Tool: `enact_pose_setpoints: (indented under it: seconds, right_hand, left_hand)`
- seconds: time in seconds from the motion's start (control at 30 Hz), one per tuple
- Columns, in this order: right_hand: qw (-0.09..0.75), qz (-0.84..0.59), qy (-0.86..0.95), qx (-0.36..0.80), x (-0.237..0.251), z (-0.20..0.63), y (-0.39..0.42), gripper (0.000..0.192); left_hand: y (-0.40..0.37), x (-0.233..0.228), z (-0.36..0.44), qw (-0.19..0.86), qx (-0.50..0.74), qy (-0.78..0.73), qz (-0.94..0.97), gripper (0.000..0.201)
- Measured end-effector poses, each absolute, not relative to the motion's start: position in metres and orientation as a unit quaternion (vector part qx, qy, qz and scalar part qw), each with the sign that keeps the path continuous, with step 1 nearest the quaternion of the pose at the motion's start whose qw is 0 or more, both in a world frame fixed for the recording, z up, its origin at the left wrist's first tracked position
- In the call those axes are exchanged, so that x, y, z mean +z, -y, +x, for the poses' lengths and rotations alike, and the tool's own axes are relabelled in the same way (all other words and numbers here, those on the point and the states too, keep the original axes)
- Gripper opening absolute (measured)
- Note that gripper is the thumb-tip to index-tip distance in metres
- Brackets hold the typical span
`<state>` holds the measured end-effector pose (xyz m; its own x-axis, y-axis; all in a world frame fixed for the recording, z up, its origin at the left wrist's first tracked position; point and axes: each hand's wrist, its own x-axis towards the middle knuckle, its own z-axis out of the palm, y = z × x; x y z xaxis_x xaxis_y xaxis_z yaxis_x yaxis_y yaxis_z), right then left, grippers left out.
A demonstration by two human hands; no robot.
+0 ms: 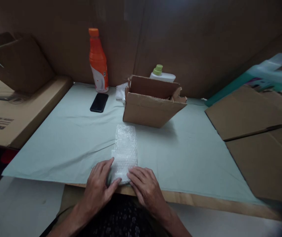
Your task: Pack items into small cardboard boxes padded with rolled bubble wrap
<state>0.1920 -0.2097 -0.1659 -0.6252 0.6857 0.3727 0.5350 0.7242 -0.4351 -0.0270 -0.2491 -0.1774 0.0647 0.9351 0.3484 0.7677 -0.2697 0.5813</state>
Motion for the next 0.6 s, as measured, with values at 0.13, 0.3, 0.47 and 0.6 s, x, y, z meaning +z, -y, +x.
enact_pose_setpoints:
  seconds: [0.13, 0.3, 0.47, 0.6]
  right_hand:
    - [0.266, -0.361, 0.856, 0.258, -0.162, 0.189, 0.197, 0.020]
    - [0.290, -0.433, 0.810, 0.268, -0.160, 0.187, 0.194, 0.021]
    - [0.282, -0.387, 0.866, 0.148, -0.167, 0.188, 0.199, 0.030]
    - [0.239, -0.384, 0.876, 0.165, -0.167, 0.183, 0.194, 0.029]
  left_hand:
    - [0.256, -0.170, -0.027, 0.171, 0.355, -0.519, 0.759, 0.054]
    - [0.241, -0.178, -0.021, 0.203, 0.330, -0.595, 0.705, 0.040]
    - [0.223, -0.185, -0.018, 0.163, 0.287, -0.632, 0.701, 0.033]
    - [0.227, -0.181, -0.022, 0.126, 0.318, -0.625, 0.702, 0.033]
